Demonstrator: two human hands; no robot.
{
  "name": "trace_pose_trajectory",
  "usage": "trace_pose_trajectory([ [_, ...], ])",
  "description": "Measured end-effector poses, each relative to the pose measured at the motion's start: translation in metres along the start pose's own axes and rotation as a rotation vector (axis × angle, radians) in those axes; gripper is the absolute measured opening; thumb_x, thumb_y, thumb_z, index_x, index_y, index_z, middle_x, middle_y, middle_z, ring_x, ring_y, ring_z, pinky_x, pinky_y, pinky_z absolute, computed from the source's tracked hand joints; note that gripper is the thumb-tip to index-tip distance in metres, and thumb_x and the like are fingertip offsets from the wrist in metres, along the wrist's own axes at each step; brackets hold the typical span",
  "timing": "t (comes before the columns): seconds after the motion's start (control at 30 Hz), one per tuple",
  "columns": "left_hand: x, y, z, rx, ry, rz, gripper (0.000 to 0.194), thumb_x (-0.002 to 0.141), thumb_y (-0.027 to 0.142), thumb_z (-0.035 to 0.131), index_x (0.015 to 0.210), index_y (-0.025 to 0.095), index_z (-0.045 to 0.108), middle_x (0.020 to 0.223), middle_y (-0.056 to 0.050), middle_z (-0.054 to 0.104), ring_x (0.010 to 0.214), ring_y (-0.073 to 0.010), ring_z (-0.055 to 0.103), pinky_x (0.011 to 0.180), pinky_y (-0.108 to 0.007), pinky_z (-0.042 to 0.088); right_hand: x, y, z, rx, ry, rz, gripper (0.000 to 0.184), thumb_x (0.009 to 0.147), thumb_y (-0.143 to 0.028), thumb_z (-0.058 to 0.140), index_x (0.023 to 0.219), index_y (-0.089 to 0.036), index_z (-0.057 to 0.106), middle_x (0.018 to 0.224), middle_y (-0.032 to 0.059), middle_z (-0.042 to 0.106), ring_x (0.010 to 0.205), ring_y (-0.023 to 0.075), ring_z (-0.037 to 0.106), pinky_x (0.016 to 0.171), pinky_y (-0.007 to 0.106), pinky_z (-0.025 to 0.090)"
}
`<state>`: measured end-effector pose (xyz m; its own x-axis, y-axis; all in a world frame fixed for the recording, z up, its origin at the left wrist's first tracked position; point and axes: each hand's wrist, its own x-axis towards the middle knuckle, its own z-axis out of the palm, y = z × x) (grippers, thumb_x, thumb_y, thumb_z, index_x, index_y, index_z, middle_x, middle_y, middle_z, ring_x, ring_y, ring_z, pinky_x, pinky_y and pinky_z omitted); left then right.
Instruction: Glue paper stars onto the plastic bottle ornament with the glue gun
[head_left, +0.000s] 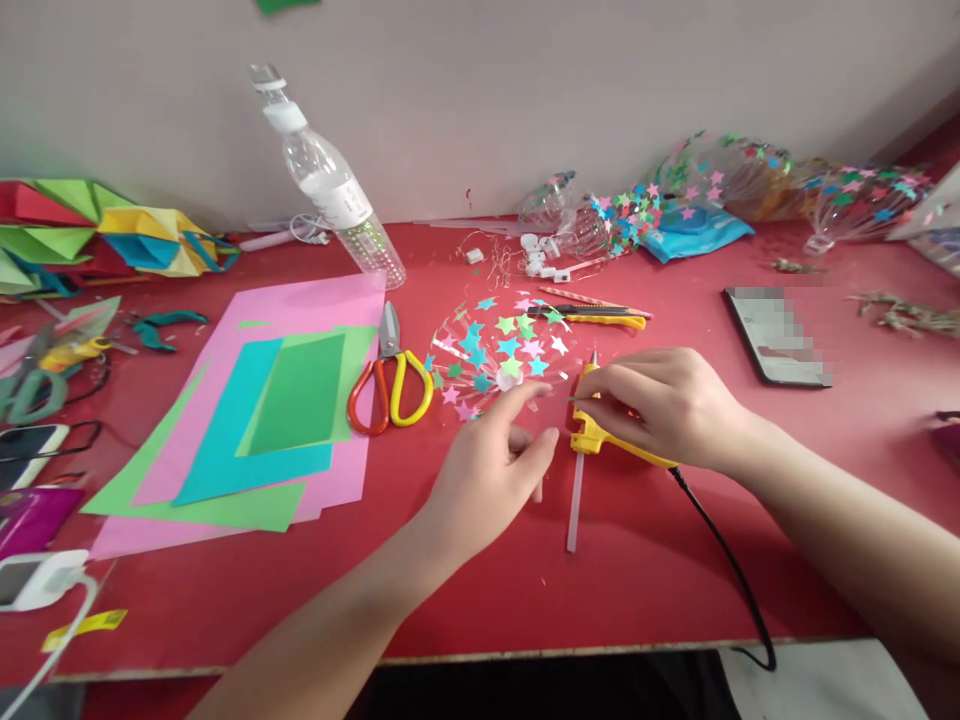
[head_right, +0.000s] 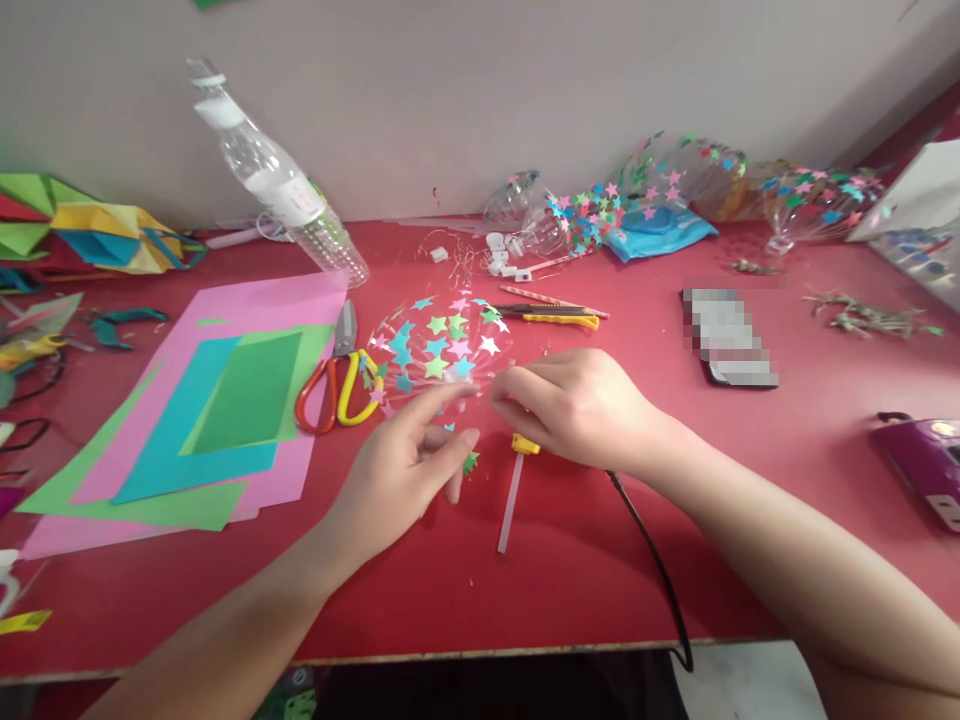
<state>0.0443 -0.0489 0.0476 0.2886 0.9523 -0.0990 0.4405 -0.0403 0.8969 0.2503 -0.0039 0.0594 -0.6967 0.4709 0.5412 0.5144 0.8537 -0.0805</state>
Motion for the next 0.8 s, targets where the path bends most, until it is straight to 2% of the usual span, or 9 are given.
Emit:
trace_pose_trajectory([
  [0.2,0.002,0.000,-0.003,-0.207,-0.096,-0.094,0.035,0.091,0.028,0.051,0.126,0.023,0.050,0.045,0.010,0.056,0.033,-0.0066,0.041,0.036,-0.017,0.034,0.001,0.002,0.007,-0.044,-0.009,-0.113,0.009,0.092,-0.018,0.052,0.086,-0.016,0.058,0.064,-0.0012,0.062,0.054,0.0107,0.053,0.053,0.026,0.037],
  [0.33,0.001,-0.005,-0.004,-0.205,-0.080,-0.108,0.033,0.091,0.028,0.051,0.123,0.021,0.051,0.046,0.009,0.055,0.034,-0.0061,0.041,0.036,-0.016,0.034,0.000,0.002,0.010,-0.083,-0.024,-0.164,0.008,0.092,-0.017,0.051,0.086,-0.017,0.057,0.062,-0.0024,0.060,0.053,0.0108,0.049,0.052,0.027,0.035],
  [0.5,0.000,-0.014,-0.001,-0.077,-0.014,0.006,0.028,0.091,0.029,0.050,0.116,0.019,0.057,0.049,0.007,0.053,0.040,-0.0078,0.047,0.040,-0.018,0.038,0.000,0.001,0.014,-0.060,-0.022,-0.182,0.008,0.092,-0.017,0.053,0.085,-0.016,0.057,0.061,-0.0023,0.059,0.054,0.0110,0.049,0.053,0.027,0.037],
  [0.8,-0.002,-0.021,0.002,0.035,0.086,0.154,0.021,0.092,0.025,0.050,0.108,0.018,0.060,0.049,0.007,0.051,0.041,-0.0086,0.049,0.041,-0.020,0.037,0.000,0.000,0.016,-0.021,-0.003,-0.182,0.008,0.091,-0.017,0.056,0.085,-0.013,0.060,0.062,-0.0011,0.059,0.055,0.0109,0.049,0.052,0.028,0.035],
])
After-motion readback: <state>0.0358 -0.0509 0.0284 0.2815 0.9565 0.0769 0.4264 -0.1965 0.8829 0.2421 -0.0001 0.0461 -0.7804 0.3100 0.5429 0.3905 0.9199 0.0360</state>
